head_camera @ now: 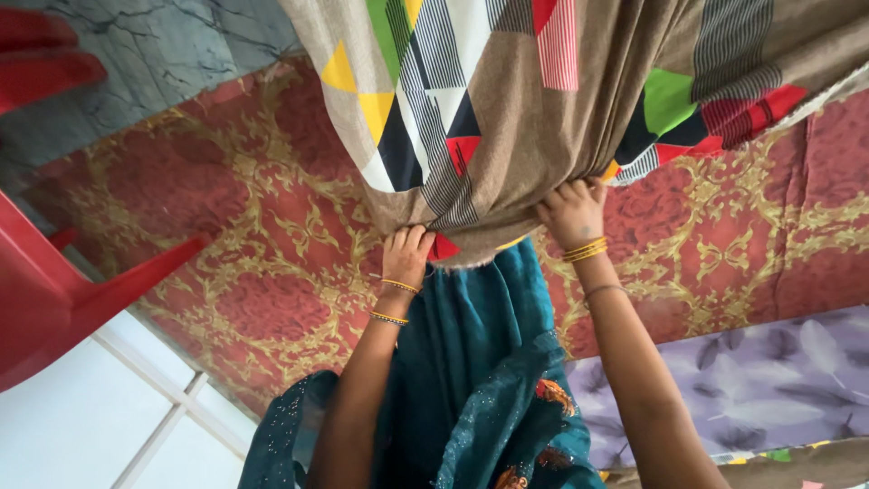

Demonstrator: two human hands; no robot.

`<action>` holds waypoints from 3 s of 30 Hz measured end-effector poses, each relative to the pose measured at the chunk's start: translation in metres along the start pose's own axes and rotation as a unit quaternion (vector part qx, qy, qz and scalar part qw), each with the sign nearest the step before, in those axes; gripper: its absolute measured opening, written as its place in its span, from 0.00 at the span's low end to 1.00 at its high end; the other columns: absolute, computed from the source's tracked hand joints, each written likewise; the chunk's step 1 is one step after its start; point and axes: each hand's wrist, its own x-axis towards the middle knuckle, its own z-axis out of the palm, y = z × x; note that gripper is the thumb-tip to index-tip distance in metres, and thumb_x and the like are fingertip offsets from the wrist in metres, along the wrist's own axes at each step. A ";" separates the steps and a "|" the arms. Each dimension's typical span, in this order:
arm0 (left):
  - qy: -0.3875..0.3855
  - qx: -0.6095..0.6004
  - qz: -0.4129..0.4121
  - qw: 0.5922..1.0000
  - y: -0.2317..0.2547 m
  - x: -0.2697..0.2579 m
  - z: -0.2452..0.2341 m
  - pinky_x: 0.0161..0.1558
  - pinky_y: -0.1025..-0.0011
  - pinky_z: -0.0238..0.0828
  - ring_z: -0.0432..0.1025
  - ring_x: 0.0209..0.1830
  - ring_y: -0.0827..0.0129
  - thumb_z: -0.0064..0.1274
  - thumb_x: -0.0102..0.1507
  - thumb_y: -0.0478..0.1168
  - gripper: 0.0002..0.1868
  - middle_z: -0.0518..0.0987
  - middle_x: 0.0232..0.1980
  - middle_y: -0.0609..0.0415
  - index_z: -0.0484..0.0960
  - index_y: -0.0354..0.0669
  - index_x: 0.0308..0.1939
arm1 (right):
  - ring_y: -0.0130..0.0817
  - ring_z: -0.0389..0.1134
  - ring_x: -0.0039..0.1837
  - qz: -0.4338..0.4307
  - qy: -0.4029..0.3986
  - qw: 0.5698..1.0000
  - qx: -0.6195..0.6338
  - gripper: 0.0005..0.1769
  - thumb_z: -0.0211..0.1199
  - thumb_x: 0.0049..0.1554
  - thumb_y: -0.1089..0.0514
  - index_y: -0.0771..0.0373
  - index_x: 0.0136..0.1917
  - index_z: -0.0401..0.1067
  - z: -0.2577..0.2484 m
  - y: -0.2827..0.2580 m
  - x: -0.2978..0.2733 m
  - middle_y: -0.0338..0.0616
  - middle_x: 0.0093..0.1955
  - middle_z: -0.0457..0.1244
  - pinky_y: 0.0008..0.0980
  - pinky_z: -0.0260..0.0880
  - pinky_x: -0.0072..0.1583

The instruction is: The person folds a patterned bedsheet by hand on a rug, aligning the edges and smoothing the fabric. They also handle a white cloth and a small pillow, placing them on the folded sheet.

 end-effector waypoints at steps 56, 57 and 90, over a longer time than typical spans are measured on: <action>-0.014 -0.035 0.007 0.999 0.022 0.020 0.002 0.58 0.62 0.66 0.69 0.56 0.62 0.52 0.60 0.37 0.13 0.76 0.51 0.57 0.83 0.48 0.48 | 0.37 0.70 0.58 -0.033 -0.518 0.853 -0.059 0.15 0.57 0.50 0.45 0.47 0.39 0.84 0.050 -0.056 -0.061 0.34 0.48 0.73 0.41 0.62 0.63; -0.012 -0.046 0.005 0.999 0.023 0.020 0.002 0.57 0.61 0.66 0.70 0.54 0.61 0.52 0.56 0.38 0.14 0.76 0.49 0.56 0.83 0.48 0.46 | 0.38 0.71 0.57 -0.034 -0.506 0.860 -0.057 0.15 0.57 0.50 0.44 0.47 0.38 0.84 0.051 -0.056 -0.063 0.35 0.47 0.73 0.41 0.62 0.63; 0.035 -0.125 -0.024 0.991 0.080 0.145 -0.007 0.75 0.52 0.55 0.57 0.77 0.45 0.60 0.60 0.38 0.33 0.63 0.75 0.43 0.70 0.39 0.70 | 0.57 0.61 0.64 0.267 0.150 0.937 0.170 0.17 0.65 0.61 0.59 0.64 0.61 0.69 -0.031 -0.002 0.038 0.58 0.61 0.60 0.51 0.63 0.65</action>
